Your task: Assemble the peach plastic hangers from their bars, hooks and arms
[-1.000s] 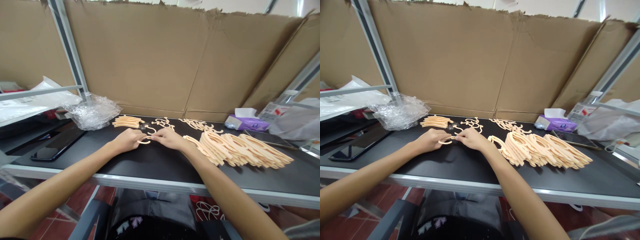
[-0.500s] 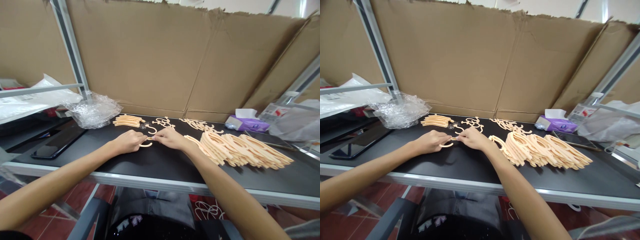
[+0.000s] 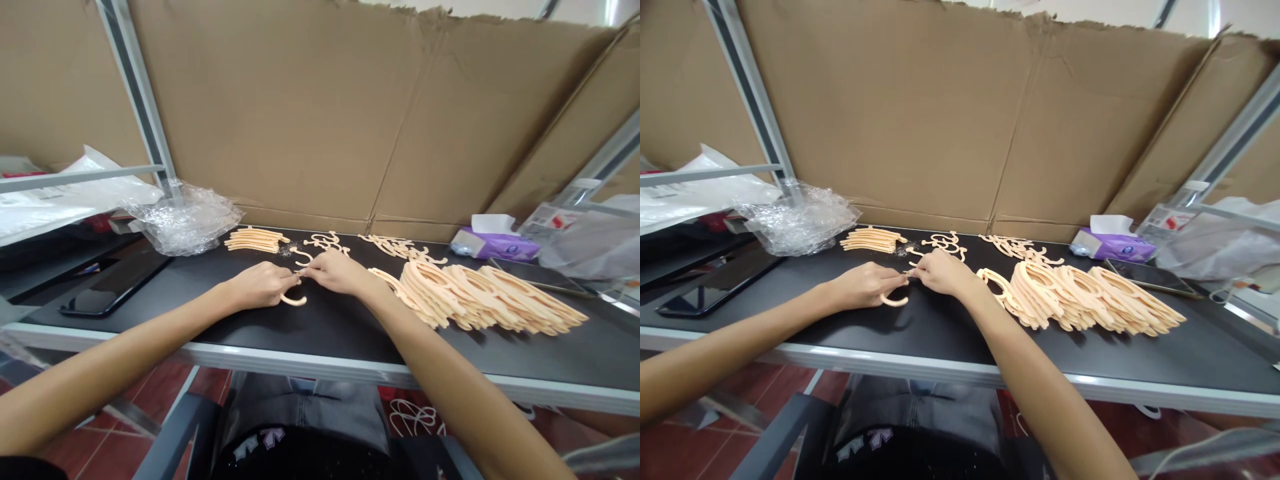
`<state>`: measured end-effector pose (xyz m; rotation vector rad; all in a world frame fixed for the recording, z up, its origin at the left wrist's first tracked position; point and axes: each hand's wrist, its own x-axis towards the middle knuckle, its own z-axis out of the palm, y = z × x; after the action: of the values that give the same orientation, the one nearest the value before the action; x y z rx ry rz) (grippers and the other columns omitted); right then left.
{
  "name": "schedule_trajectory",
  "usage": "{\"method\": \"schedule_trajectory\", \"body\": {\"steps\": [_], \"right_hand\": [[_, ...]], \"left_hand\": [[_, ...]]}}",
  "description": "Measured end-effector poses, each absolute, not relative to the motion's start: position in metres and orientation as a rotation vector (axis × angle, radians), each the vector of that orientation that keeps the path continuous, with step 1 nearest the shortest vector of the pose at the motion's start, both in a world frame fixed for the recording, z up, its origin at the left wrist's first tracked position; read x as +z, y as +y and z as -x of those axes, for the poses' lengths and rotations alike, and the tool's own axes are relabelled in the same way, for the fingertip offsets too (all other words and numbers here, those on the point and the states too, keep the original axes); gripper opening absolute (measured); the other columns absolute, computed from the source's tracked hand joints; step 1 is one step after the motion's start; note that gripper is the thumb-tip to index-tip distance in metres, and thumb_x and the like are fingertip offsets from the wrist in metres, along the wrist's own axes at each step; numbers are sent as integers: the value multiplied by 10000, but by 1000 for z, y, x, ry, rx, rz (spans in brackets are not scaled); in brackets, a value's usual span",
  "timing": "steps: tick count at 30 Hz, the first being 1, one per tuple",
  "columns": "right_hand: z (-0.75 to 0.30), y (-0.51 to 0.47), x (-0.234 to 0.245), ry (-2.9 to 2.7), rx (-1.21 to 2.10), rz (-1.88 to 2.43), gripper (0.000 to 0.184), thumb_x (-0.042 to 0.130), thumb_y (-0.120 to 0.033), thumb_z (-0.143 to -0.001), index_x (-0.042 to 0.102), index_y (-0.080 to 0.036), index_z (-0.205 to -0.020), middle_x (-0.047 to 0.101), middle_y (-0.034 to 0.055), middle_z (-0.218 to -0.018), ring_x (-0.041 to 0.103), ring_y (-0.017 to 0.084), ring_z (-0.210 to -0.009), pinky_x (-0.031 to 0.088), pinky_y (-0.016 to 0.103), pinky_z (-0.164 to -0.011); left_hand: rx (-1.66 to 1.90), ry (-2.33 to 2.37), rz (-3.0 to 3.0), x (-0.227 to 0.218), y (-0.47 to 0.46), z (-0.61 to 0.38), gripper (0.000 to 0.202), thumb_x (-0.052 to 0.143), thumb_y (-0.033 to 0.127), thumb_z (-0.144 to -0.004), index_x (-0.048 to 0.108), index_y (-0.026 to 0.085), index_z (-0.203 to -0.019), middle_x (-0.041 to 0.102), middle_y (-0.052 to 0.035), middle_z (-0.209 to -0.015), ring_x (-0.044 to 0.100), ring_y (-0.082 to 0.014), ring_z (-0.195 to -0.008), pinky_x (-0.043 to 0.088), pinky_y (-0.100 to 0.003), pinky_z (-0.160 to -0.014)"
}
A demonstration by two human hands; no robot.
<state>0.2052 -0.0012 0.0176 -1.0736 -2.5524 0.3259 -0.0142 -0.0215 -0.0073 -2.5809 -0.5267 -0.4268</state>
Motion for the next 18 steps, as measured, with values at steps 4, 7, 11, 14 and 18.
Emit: {"method": "schedule_trajectory", "body": {"steps": [4, 7, 11, 14, 18], "right_hand": [[-200, -3, 23, -2508, 352, 958, 419, 498, -300, -950, 587, -155, -567, 465, -18, -515, 397, 96, -532, 265, 275, -571], [-207, -6, 27, -2433, 350, 981, 415, 506, -320, -954, 574, -158, -578, 478, -22, -536, 407, 94, -547, 270, 266, -584], [-214, -9, 28, -2388, 374, 1043, 386, 499, -304, -961, 588, -162, -613, 544, -13, -581, 467, 106, -593, 285, 263, -611], [-210, -10, 24, -2425, 382, 1003, 359, 512, -293, -960, 611, -159, -641, 584, -8, -626, 472, 108, -619, 285, 265, -627], [-204, -11, 18, -2442, 417, 1021, 317, 501, -255, -963, 645, -157, -698, 585, -9, -649, 478, 111, -639, 286, 260, -637]], "left_hand": [[-518, -519, 2490, -9, -22, 10, 239, 451, 78, -933, 686, 115, -921, 682, -66, -738, 606, -142, -563, 434, -249, -522], [-700, -578, 2519, -8, -19, 14, 235, 485, 160, -965, 716, 135, -929, 685, -55, -711, 629, -136, -600, 456, -231, -548], [-1085, -710, 2592, -5, -12, 20, 191, 583, 227, -939, 757, 151, -918, 747, -89, -891, 693, -153, -770, 528, -253, -710], [-1243, -847, 2618, -2, -8, 22, 171, 629, 242, -910, 768, 152, -867, 764, -71, -874, 706, -156, -779, 536, -255, -737], [-1341, -1043, 2651, 1, -9, 22, 147, 659, 244, -868, 764, 146, -840, 771, -42, -796, 708, -158, -720, 535, -246, -695]]}}
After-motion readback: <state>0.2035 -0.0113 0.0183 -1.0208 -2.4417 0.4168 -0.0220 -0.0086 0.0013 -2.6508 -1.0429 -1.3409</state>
